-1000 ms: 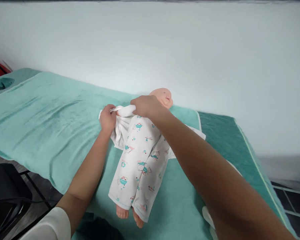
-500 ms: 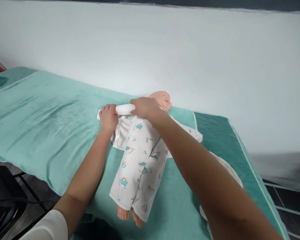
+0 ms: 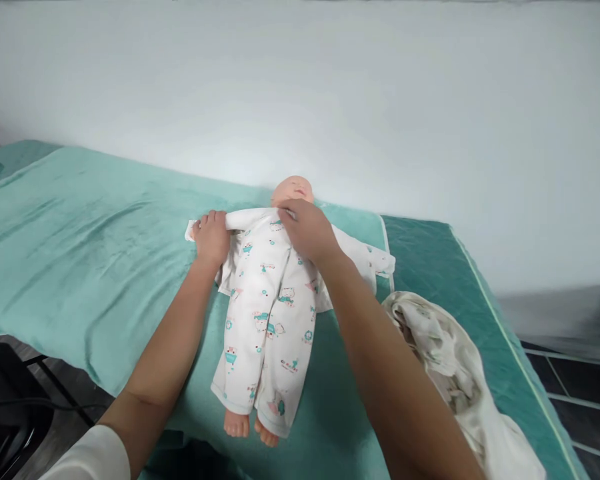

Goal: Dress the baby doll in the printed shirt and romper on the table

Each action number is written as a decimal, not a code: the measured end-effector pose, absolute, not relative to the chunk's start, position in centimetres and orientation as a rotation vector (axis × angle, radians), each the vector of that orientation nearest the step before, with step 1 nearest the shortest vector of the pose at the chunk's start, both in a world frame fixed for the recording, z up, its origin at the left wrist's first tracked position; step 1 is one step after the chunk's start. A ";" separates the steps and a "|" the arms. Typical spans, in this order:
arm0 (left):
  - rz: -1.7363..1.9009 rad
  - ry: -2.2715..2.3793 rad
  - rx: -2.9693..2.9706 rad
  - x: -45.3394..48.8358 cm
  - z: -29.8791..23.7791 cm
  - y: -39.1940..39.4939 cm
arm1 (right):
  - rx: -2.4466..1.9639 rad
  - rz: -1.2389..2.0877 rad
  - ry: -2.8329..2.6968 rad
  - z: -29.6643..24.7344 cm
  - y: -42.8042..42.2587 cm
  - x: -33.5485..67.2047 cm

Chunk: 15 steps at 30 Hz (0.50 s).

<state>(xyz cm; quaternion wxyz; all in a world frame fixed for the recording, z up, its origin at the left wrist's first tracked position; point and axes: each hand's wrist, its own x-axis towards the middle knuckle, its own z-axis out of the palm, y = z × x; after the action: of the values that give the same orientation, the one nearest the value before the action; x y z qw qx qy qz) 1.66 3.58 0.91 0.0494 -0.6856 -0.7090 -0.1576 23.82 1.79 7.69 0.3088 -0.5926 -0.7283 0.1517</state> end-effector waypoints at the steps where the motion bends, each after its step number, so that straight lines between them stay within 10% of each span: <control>1: -0.475 -2.185 -2.062 1.6 0.9 3.5 | -1.563 0.395 -1.807 6.7 1.2 25.2; 15: -0.894 -2.162 -2.240 2.1 2.2 2.7 | -2.032 0.091 -1.453 -0.3 0.3 32.8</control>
<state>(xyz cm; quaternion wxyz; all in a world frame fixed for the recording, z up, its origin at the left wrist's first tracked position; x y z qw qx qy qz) 2.14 2.67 2.21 -0.0485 -0.6907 -0.6668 -0.2757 32.80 0.34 -0.35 0.3157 -0.7713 -0.5516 0.0345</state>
